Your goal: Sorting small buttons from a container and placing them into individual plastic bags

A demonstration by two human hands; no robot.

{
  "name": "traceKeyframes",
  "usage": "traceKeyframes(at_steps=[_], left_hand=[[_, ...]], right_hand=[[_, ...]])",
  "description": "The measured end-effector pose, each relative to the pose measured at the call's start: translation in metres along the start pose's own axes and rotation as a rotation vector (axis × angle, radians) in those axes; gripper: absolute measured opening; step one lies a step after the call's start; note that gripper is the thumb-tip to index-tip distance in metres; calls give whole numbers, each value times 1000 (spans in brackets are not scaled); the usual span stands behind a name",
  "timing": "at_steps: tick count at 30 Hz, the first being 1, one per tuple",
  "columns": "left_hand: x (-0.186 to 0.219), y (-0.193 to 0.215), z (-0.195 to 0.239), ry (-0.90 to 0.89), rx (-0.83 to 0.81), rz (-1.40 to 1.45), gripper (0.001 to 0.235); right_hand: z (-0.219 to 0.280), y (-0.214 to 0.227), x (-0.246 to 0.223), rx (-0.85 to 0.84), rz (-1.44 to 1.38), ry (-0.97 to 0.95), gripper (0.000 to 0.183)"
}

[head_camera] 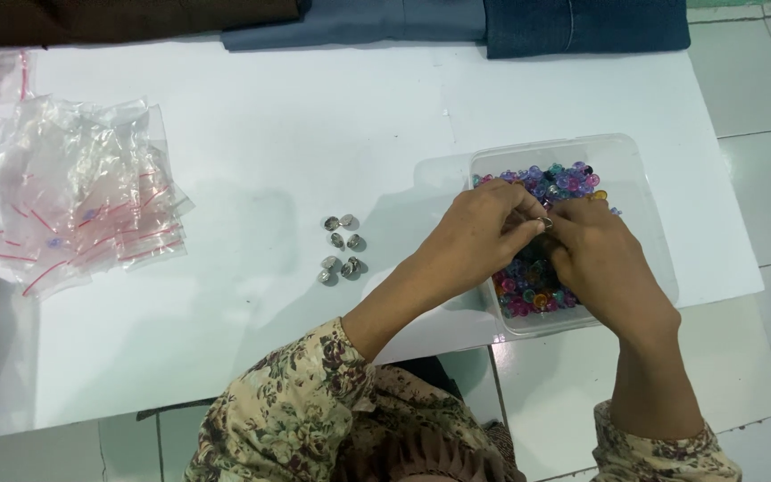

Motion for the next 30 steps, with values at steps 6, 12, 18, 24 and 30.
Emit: traceKeyframes(at_steps=[6,12,18,24,30], left_hand=[[-1,2,0,-33,27,40,10],[0,2,2,-32,20,8,10],[1,1,2,-99,54,3,8],[2,5,4,-16,14,55,9],[16,30,36,-17,2,91,22]], right_hand=[[-2,7,-8,35,-1,-22,15],[9,13,-1,162,-153,-135,22],[7,19,-4,203,-158,-133,20],[3,26,-9,223,-143,-111,16],[10,49,-52,557,-67,54,7]])
Point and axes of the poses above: each hand's wrist, its own z-axis away from the middle knuckle, its own y-axis out of the back of the hand, x = y × z, the point moved 8 cm from there along -z, towards the middle knuckle, and after that the axes turned 14 degrees about y, right-handed, at the moved point
